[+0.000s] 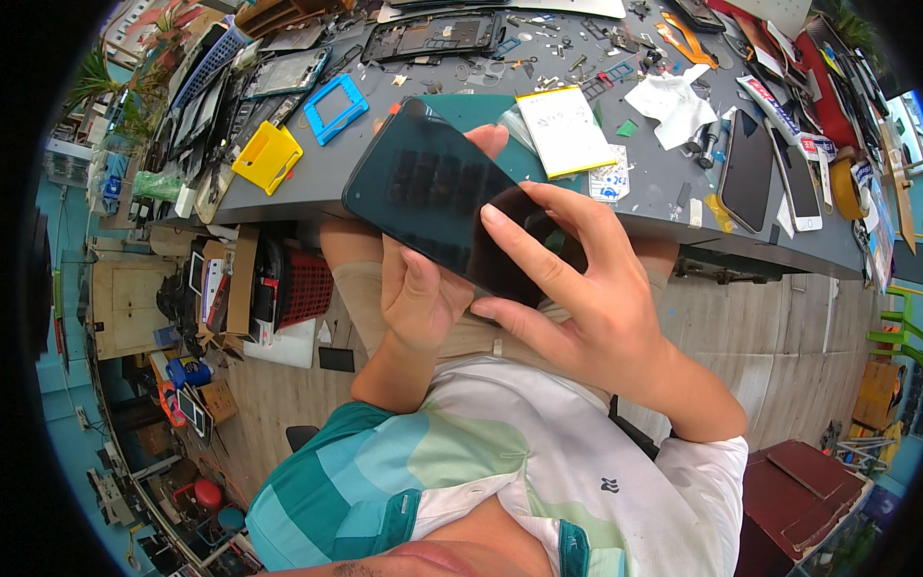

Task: The person applies adhesive to the edges of a smartphone frame, then aligns and presses a screen assembly onto the frame. They inspect the edges and internal components, handling the device and a tube of adhesive.

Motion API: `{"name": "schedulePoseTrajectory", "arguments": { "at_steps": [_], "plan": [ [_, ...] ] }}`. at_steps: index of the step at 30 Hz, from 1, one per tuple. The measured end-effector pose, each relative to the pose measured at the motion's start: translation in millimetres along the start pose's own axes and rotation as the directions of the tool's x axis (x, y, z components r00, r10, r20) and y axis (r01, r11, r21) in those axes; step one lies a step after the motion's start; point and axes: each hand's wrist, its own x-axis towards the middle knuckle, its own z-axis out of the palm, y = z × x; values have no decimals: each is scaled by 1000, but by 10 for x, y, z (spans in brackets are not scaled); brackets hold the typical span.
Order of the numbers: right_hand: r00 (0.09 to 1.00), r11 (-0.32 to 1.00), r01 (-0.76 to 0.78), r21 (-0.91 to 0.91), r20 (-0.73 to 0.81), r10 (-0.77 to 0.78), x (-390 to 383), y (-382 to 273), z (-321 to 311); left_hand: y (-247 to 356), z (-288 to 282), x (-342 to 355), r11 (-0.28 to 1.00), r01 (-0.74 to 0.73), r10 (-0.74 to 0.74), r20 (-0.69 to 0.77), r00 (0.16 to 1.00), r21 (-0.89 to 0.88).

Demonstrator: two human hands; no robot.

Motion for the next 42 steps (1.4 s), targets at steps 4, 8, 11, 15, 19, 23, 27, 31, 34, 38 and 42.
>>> {"name": "schedulePoseTrajectory", "arguments": {
  "at_steps": [4, 8, 11, 15, 19, 23, 27, 31, 34, 38, 42],
  "plan": [
    [1000, 1000, 8, -2, -6, -8, -7, -8, -1, 4, -36, -1, 1000, 11, -12, 28, 1000, 10],
    [1000, 1000, 10, -6, -12, -10, -16, -12, 7, 9, -14, -7, 1000, 12, -12, 13, 1000, 6],
    [1000, 999, 17, -28, -7, -17, -11, -29, -10, 10, 7, -6, 1000, 12, -12, 13, 1000, -6],
    [999, 998, 35, -58, -13, -36, -15, -37, -9, -17, -94, -22, 998, 40, -33, 134, 991, -51],
    [998, 993, 55, -109, -20, -57, -12, -56, -11, -2, -44, -32, 994, 74, -66, 99, 993, -85],
    [994, 978, 99, -183, -30, -106, -1, -80, -16, -3, -26, -46, 983, 78, -67, 74, 995, -168],
    [989, 961, 112, -253, -64, -132, -22, -87, 41, -20, -72, -61, 978, 90, -67, 124, 990, -189],
    [983, 939, 126, -320, -85, -160, -44, -69, 98, -65, -39, -44, 999, -41, 40, 108, 993, 6],
    [990, 941, 95, -326, -65, -122, -37, -123, 82, -48, 17, -48, 999, -32, 32, 15, 999, 38],
    [996, 968, 77, -238, -34, -87, -10, -121, 5, -32, 68, -46, 999, 9, -12, -85, 996, -38],
    [991, 997, -59, 54, -119, 65, 11, -6, -206, 66, 44, 24, 968, 69, -102, -130, 986, -240]
  ]
}}
